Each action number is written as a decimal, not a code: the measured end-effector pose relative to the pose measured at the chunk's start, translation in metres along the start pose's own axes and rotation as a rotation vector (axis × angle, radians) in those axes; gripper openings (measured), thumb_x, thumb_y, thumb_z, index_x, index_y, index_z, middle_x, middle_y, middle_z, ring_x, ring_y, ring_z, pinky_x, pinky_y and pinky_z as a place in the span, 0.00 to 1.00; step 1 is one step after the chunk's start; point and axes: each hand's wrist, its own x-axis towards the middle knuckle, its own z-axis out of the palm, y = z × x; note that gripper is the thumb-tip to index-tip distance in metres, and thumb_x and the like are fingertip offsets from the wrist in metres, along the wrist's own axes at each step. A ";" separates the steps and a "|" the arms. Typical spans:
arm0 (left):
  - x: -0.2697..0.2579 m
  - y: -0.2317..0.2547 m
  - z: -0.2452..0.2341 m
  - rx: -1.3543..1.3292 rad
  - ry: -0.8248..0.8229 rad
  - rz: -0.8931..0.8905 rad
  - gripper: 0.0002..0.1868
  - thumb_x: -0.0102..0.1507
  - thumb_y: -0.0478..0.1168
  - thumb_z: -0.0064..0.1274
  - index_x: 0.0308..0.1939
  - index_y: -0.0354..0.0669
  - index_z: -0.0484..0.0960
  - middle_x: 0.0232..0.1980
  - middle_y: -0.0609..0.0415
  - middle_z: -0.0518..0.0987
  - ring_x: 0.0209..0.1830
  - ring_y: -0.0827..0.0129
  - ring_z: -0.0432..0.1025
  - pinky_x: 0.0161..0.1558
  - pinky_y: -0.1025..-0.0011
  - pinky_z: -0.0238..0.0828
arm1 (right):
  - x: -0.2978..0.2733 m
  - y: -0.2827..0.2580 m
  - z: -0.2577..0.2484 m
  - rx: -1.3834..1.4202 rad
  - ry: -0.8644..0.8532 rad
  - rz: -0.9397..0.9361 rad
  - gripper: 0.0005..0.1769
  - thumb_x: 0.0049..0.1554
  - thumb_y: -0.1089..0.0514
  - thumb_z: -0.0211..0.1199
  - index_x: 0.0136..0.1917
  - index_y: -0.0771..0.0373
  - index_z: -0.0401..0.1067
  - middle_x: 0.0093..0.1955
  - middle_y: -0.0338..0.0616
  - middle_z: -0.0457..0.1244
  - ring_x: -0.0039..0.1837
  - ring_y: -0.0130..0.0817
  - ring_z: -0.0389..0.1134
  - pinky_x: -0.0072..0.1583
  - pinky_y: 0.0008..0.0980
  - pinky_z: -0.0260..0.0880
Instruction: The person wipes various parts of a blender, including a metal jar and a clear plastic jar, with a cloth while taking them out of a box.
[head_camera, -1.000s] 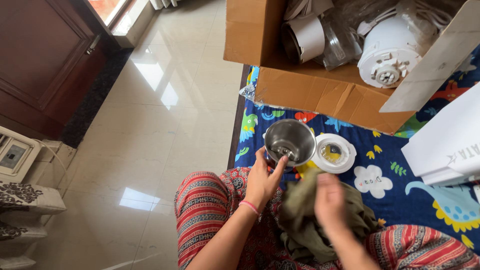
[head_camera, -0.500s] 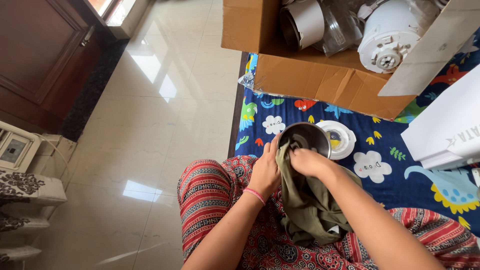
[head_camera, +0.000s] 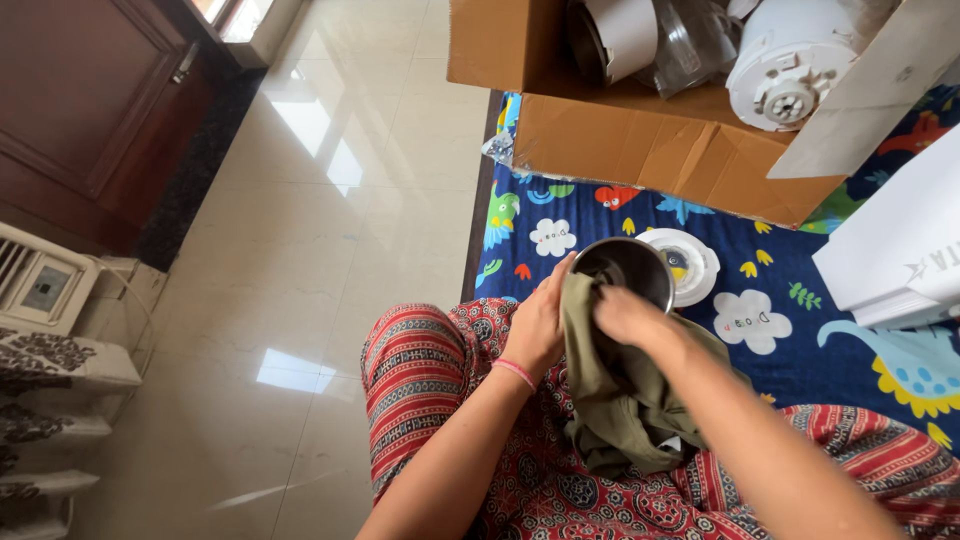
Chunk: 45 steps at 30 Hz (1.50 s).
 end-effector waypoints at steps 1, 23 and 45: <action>0.000 0.004 -0.002 0.004 0.002 -0.003 0.32 0.68 0.51 0.41 0.75 0.45 0.62 0.59 0.34 0.77 0.58 0.41 0.73 0.56 0.56 0.71 | -0.004 -0.002 -0.011 -0.059 -0.020 0.037 0.26 0.65 0.49 0.45 0.58 0.72 0.72 0.61 0.66 0.65 0.66 0.57 0.65 0.65 0.48 0.65; 0.033 -0.015 -0.026 0.016 0.041 -0.263 0.25 0.71 0.57 0.44 0.50 0.40 0.84 0.32 0.36 0.80 0.35 0.46 0.76 0.40 0.54 0.72 | -0.095 -0.082 -0.029 -0.268 0.644 -0.462 0.16 0.48 0.56 0.68 0.51 0.61 0.75 0.41 0.52 0.69 0.47 0.53 0.71 0.50 0.49 0.72; 0.022 -0.084 0.051 -0.470 0.150 -0.553 0.24 0.65 0.50 0.54 0.46 0.27 0.86 0.34 0.51 0.85 0.32 0.77 0.73 0.37 0.74 0.71 | -0.112 -0.097 0.024 -0.617 0.546 -0.234 0.44 0.54 0.52 0.58 0.79 0.67 0.49 0.84 0.60 0.38 0.84 0.66 0.35 0.74 0.77 0.38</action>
